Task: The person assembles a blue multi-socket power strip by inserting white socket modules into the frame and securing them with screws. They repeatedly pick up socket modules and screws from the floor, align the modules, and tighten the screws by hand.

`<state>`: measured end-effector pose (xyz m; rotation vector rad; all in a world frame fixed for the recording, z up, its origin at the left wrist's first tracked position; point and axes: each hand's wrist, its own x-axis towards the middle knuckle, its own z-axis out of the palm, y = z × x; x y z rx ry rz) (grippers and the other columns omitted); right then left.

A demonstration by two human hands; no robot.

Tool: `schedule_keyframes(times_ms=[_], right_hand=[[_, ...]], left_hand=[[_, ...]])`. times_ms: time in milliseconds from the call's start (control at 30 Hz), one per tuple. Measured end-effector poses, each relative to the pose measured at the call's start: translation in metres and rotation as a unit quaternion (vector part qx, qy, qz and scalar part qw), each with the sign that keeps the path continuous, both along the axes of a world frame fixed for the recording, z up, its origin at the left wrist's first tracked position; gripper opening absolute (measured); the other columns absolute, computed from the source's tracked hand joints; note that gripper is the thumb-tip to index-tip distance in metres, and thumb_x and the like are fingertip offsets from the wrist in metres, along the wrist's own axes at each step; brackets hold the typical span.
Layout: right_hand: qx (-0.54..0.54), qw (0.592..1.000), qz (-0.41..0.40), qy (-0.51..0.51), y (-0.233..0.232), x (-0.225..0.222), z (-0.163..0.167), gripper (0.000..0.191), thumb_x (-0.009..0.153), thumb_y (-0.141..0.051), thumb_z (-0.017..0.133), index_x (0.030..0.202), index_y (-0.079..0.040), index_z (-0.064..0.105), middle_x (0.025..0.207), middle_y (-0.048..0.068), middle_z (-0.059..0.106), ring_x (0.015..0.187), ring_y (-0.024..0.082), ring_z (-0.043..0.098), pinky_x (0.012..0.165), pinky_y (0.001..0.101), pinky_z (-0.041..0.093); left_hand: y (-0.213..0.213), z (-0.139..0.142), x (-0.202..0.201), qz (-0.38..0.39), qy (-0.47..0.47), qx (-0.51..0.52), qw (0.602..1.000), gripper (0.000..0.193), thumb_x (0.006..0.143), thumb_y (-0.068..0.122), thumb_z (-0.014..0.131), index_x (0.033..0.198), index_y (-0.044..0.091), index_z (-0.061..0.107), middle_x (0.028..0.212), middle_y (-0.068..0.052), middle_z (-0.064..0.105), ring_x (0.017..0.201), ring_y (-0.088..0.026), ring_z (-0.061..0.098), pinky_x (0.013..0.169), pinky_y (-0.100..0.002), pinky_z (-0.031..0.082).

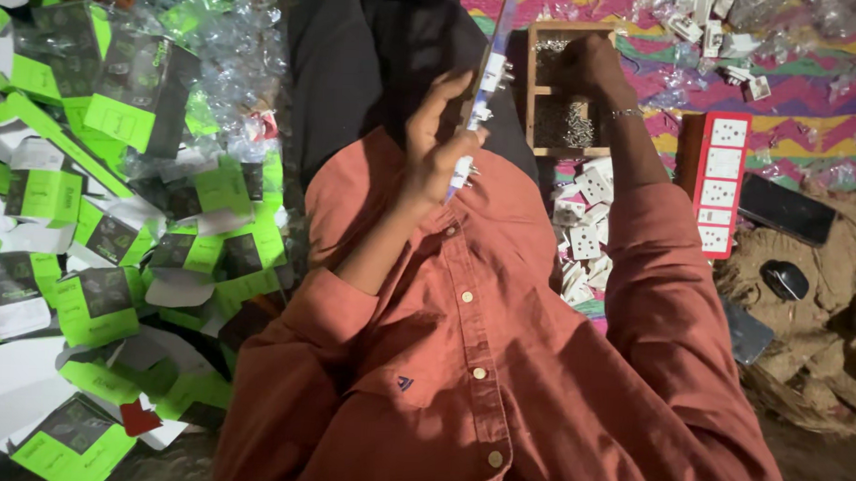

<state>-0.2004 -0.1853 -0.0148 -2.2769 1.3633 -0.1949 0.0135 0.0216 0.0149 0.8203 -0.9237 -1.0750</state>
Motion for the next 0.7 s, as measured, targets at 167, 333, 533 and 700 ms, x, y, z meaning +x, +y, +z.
schedule_keyframes(times_ms=[167, 333, 533, 700], right_hand=[[-0.06, 0.99, 0.122, 0.023, -0.003, 0.011, -0.016, 0.022, 0.092, -0.026, 0.074, 0.087, -0.005, 0.074, 0.086, 0.017, 0.073, 0.076, 0.033, 0.07, 0.072, 0.042, 0.056], [-0.099, 0.972, 0.191, 0.091, -0.01, 0.023, -0.017, 0.022, 0.097, -0.025, 0.068, 0.107, -0.006, 0.073, 0.096, 0.023, 0.072, 0.083, 0.041, 0.071, 0.071, 0.0459, 0.058], [0.04, 0.989, -0.009, 0.141, -0.013, 0.021, -0.007, 0.041, 0.094, -0.038, 0.07, 0.121, -0.007, 0.069, 0.114, 0.03, 0.066, 0.102, 0.048, 0.065, 0.086, 0.0521, 0.054], [0.061, 0.996, -0.058, 0.035, -0.013, 0.011, -0.007, 0.036, 0.094, -0.03, 0.075, 0.116, -0.001, 0.072, 0.108, 0.025, 0.071, 0.094, 0.036, 0.069, 0.084, 0.0446, 0.056]], left_hand=[[-0.005, -0.021, 0.007, -0.17, 0.194, 0.055, 0.965, 0.067, 0.086, -0.001, 0.059, 0.152, -0.001, 0.047, 0.135, -0.024, 0.066, 0.117, -0.026, 0.069, 0.095, -0.041, 0.063], [-0.003, -0.033, -0.003, -0.183, 0.183, 0.059, 0.964, 0.067, 0.087, -0.001, 0.062, 0.152, 0.0, 0.046, 0.133, -0.021, 0.067, 0.11, -0.023, 0.07, 0.092, -0.04, 0.063], [-0.009, -0.033, -0.003, -0.184, 0.134, 0.117, 0.967, 0.067, 0.084, 0.004, 0.063, 0.149, 0.003, 0.048, 0.115, -0.017, 0.071, 0.082, -0.022, 0.073, 0.069, -0.033, 0.06], [-0.015, -0.027, -0.002, -0.178, 0.126, 0.17, 0.961, 0.063, 0.083, 0.006, 0.064, 0.144, 0.003, 0.05, 0.108, -0.016, 0.071, 0.078, -0.022, 0.073, 0.069, -0.033, 0.063]])
